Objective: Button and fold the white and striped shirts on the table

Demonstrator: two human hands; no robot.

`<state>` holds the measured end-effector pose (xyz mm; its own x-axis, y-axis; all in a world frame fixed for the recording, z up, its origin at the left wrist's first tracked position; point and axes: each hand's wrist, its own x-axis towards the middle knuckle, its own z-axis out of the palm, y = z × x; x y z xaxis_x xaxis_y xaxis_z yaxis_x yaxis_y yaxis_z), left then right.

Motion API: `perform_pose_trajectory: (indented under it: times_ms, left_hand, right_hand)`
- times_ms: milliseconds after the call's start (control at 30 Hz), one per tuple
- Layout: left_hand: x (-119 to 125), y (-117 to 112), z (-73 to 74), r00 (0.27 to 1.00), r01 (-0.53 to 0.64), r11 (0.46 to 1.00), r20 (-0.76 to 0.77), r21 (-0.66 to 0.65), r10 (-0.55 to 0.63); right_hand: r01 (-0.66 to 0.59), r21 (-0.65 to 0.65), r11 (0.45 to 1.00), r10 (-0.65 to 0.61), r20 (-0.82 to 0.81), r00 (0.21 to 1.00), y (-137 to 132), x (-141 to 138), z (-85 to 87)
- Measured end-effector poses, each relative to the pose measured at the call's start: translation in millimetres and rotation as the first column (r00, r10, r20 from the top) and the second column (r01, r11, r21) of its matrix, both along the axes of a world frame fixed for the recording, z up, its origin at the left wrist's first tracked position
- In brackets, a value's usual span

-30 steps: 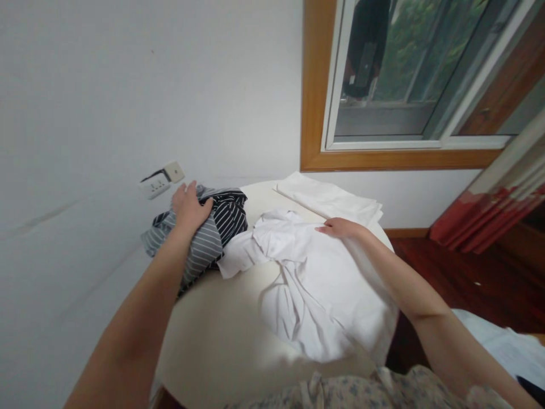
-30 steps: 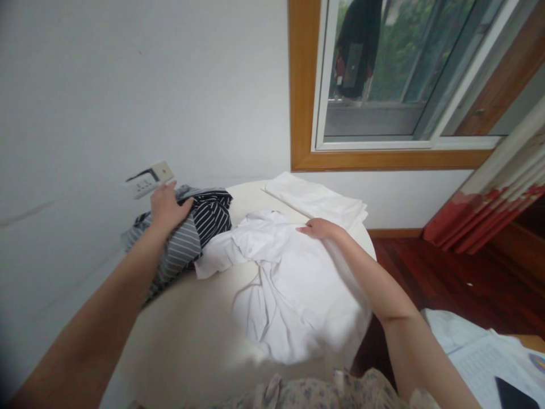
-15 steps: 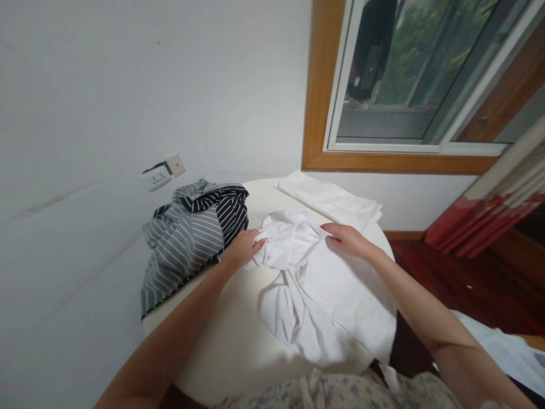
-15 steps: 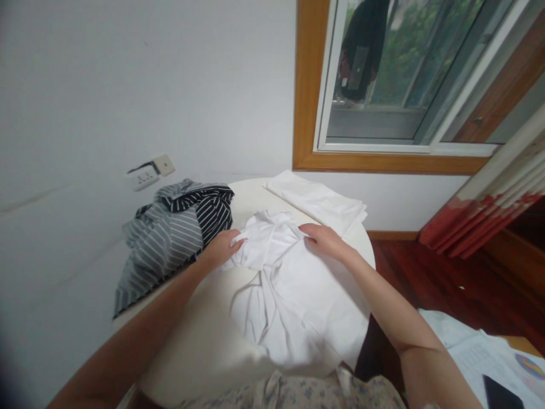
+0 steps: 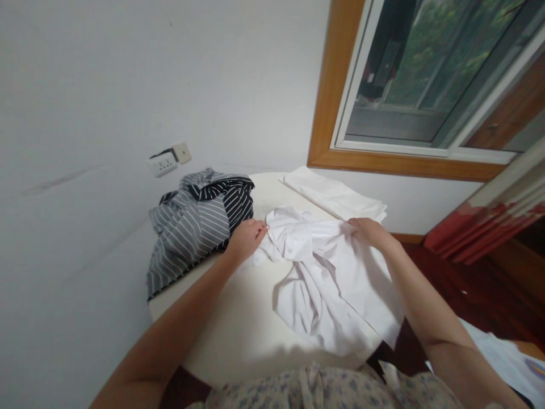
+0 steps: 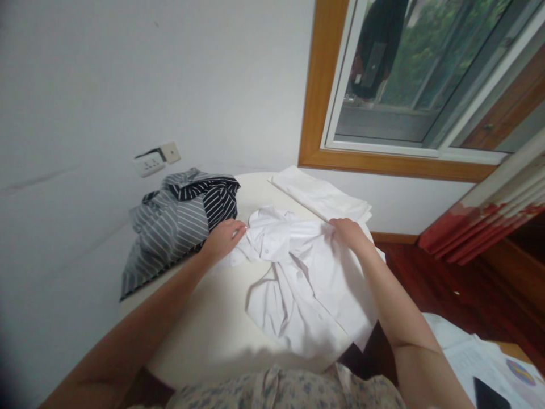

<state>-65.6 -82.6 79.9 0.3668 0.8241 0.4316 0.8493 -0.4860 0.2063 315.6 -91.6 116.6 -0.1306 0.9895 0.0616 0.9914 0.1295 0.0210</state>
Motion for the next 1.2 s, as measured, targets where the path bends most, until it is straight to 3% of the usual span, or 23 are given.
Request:
perform_pose_trajectory:
  times_ms: [133, 267, 367, 467, 633, 700, 767, 833, 867, 933, 1000, 1033, 1100, 1167, 1200]
  left_hand:
    - [6.0, -4.6, -13.3, 0.975, -0.154, 0.988, -0.164, -0.019, 0.149]
    - [10.3, -8.0, -16.4, 0.960, -0.189, 0.981, -0.213, -0.030, 0.179]
    - [10.5, -9.8, -16.9, 0.955, -0.218, 0.972, -0.222, -0.086, 0.195]
    - [9.4, -11.3, -17.5, 0.948, -0.254, 0.954, -0.236, -0.159, 0.213]
    - [6.9, -11.3, -12.2, 0.942, -0.278, 0.949, -0.237, -0.150, 0.239]
    - [5.6, -10.6, -8.6, 0.946, -0.271, 0.954, -0.217, -0.129, 0.240]
    - [4.4, -10.0, -5.7, 0.950, -0.262, 0.959, -0.202, -0.109, 0.237]
    - [3.6, -9.7, -4.1, 0.954, -0.255, 0.962, -0.190, -0.098, 0.233]
    - [3.3, -9.6, -3.6, 0.955, -0.252, 0.963, -0.184, -0.098, 0.231]
    - [3.0, -9.6, -2.8, 0.958, -0.248, 0.963, -0.172, -0.104, 0.228]
    - [2.5, -9.8, -2.0, 0.959, -0.251, 0.960, -0.164, -0.121, 0.230]
    - [2.0, -9.9, -1.6, 0.959, -0.256, 0.958, -0.162, -0.131, 0.234]
    - [-0.1, -9.6, -0.6, 0.955, -0.272, 0.949, -0.162, -0.157, 0.247]
    - [-4.5, -7.7, 0.4, 0.954, -0.286, 0.938, -0.152, -0.193, 0.260]
    - [-7.6, -6.0, 1.0, 0.959, -0.275, 0.935, -0.132, -0.223, 0.251]
  right_hand:
    - [-0.114, 0.181, 0.977, 0.129, -0.073, 0.989, 2.7, -56.3, 8.0]
    - [-0.185, 0.145, 0.972, 0.195, -0.058, 0.979, 12.9, -114.8, 2.6]
    - [-0.251, 0.104, 0.962, 0.258, -0.066, 0.964, 23.3, -131.6, -2.6]
    - [-0.252, 0.097, 0.963, 0.265, -0.150, 0.953, 36.8, -113.1, 11.6]
    - [-0.019, 0.282, 0.959, 0.086, -0.227, 0.970, 72.6, -28.0, 68.2]
    - [0.157, 0.379, 0.912, -0.062, -0.251, 0.966, 86.6, 3.8, 84.1]
    - [0.325, 0.469, 0.821, -0.202, -0.294, 0.934, 96.2, 23.5, 89.8]
    - [0.352, 0.532, 0.770, -0.223, -0.293, 0.930, 100.4, 27.7, 86.3]
    - [0.309, 0.545, 0.780, -0.183, -0.274, 0.944, 100.4, 24.3, 82.0]
    - [0.134, 0.508, 0.851, -0.013, -0.234, 0.972, 96.1, 8.7, 69.7]
    - [-0.116, 0.365, 0.924, 0.219, -0.255, 0.942, 86.2, -13.7, 54.6]
    - [-0.257, 0.262, 0.930, 0.330, -0.289, 0.899, 79.6, -25.7, 46.6]
    - [-0.488, 0.062, 0.871, 0.474, -0.374, 0.798, 64.7, -48.2, 30.5]
    - [-0.593, -0.030, 0.804, 0.535, -0.399, 0.745, 51.2, -66.0, 15.9]
    - [-0.603, -0.047, 0.796, 0.544, -0.379, 0.748, 46.2, -72.4, 9.7]
